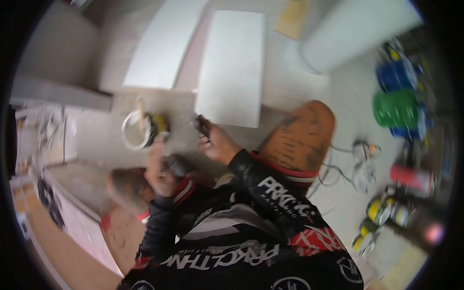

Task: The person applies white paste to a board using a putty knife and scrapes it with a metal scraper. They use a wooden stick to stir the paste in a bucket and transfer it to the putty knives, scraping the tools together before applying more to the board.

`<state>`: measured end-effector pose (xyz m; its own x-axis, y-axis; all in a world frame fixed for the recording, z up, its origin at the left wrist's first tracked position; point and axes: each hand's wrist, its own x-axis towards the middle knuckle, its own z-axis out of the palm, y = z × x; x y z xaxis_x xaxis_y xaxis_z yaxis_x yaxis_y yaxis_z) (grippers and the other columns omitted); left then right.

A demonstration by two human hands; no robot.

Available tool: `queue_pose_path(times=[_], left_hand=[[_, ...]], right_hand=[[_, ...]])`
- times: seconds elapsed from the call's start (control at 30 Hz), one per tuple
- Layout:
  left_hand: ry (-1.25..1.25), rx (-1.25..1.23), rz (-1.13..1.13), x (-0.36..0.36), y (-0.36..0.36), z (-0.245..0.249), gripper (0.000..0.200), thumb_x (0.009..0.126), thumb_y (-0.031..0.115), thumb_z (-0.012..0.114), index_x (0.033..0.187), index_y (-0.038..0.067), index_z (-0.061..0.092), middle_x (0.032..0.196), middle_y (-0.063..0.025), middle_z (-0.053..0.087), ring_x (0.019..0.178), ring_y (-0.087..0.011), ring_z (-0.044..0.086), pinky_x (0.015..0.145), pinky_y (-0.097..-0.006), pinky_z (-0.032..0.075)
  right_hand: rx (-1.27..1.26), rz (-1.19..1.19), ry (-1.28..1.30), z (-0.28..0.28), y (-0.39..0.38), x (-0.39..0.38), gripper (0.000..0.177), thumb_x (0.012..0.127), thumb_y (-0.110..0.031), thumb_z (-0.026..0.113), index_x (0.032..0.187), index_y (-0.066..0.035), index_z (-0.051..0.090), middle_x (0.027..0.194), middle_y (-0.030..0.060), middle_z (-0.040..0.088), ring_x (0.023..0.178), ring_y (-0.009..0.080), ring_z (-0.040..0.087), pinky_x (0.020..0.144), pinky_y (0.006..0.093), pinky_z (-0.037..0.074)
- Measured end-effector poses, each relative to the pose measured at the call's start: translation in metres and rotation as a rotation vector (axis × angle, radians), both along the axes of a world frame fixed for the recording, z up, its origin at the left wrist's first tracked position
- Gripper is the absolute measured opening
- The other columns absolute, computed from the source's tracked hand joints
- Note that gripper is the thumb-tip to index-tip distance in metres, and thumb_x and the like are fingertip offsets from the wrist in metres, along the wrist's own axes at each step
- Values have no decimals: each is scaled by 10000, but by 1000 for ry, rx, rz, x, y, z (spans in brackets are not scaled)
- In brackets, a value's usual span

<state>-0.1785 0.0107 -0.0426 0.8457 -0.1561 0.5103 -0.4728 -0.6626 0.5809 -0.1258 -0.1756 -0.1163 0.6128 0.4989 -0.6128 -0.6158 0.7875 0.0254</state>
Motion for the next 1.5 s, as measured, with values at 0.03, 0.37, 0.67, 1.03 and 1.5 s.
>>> queue_pose_path(times=[0.03,0.37,0.67,1.03,1.5], left_hand=[[16,95,-119,-4,-4,2,447,832,-33,484,1271,8,558,1212,-184,610,1034,-320,614,887,-324,465],[719,-1656,623,11,51,-28,191,931,248,600,919,58,600,754,-17,596,579,-92,541,433,-201,396],[1328,-2494,-56,-43,35,-34,233,978,165,380,975,5,550,715,-43,548,538,-109,530,457,-225,460],[682,-1058,504,-28,26,21,147,893,5,589,939,28,451,954,-92,602,851,-132,568,774,-275,479],[226,-182,277,36,30,-22,403,901,53,516,1298,-14,485,1075,-281,598,1019,-380,596,886,-359,454]], right_hand=[[-6,80,-45,11,7,0,274,957,-356,534,803,-129,541,529,-25,435,395,56,368,329,182,290],[-1053,37,-600,18,4,-15,249,869,-137,662,1067,-18,572,948,80,621,832,115,579,653,276,478],[-1343,-20,-1971,80,48,-44,373,787,-47,609,1160,-73,614,1137,141,588,956,317,589,800,407,500],[-495,194,-316,15,24,8,234,869,-120,607,1073,-6,610,1036,68,648,926,156,611,800,318,471],[-915,531,-1055,42,56,-11,173,932,-168,567,1016,-24,612,838,-5,606,766,70,528,691,258,451]])
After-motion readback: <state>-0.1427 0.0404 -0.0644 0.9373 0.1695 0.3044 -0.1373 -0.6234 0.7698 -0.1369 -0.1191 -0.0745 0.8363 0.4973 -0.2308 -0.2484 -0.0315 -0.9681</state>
